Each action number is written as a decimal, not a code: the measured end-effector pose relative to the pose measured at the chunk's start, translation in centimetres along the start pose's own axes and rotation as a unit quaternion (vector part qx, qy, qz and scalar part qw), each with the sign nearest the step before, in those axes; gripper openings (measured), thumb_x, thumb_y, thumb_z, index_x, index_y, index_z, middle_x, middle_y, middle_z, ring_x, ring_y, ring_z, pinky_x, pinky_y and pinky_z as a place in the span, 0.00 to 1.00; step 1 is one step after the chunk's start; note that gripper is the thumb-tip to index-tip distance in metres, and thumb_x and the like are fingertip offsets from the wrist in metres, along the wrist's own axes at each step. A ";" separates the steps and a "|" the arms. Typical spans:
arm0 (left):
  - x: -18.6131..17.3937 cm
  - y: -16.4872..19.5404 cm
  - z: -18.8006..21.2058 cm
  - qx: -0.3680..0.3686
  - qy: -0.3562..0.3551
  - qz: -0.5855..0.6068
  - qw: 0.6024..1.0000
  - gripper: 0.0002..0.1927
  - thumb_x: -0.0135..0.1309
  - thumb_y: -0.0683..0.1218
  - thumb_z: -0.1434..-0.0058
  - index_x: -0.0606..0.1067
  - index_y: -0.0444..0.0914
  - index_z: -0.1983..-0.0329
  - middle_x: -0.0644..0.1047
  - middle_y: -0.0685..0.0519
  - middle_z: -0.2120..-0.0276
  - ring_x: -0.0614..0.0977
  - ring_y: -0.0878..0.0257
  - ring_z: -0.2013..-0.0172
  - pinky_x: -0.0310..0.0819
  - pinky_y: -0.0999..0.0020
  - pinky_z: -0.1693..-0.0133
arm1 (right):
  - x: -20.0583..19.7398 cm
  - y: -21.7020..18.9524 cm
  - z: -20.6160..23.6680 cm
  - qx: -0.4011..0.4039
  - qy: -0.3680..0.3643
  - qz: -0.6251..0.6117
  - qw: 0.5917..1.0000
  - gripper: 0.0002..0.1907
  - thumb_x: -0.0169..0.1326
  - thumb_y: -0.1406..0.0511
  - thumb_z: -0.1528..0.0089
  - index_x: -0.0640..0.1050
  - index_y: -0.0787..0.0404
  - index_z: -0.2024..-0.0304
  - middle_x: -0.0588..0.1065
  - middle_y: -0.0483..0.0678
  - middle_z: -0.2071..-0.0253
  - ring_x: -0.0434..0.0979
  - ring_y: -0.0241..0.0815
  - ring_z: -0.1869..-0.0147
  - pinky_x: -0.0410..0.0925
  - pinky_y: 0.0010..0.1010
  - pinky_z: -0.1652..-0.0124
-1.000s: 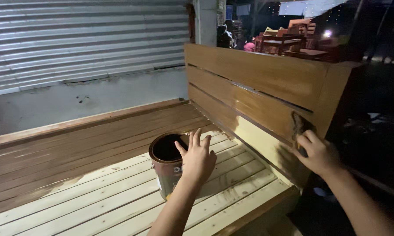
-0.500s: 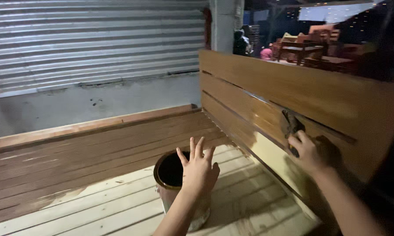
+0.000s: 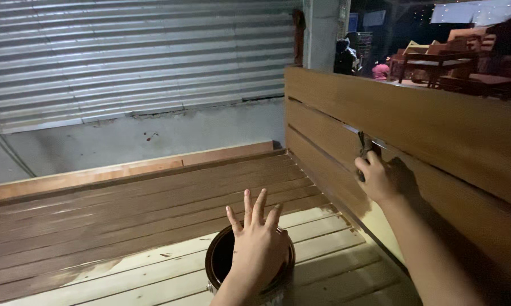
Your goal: The person opens a can of wood stain and uses a brush to apply brown stain to the slatted backrest of a wooden bench, dipping the brush into the can and brushing the planks section by section.
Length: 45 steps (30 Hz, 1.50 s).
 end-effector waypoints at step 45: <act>-3.1 9.2 8.6 0.046 0.052 0.063 0.996 0.31 0.56 0.51 0.44 0.70 0.43 0.36 0.54 0.40 0.28 0.43 0.37 0.27 0.30 0.22 0.36 | -20.6 10.8 26.4 0.006 0.137 -0.077 0.988 0.16 0.67 0.60 0.46 0.78 0.59 0.59 0.75 0.50 0.56 0.80 0.52 0.57 0.74 0.40 0.59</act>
Point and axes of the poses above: each hand's wrist, its own z-axis away from the middle knuckle, its own x-axis out of the palm, y = z × x, the point moved 9 cm from there along -z, towards the middle knuckle
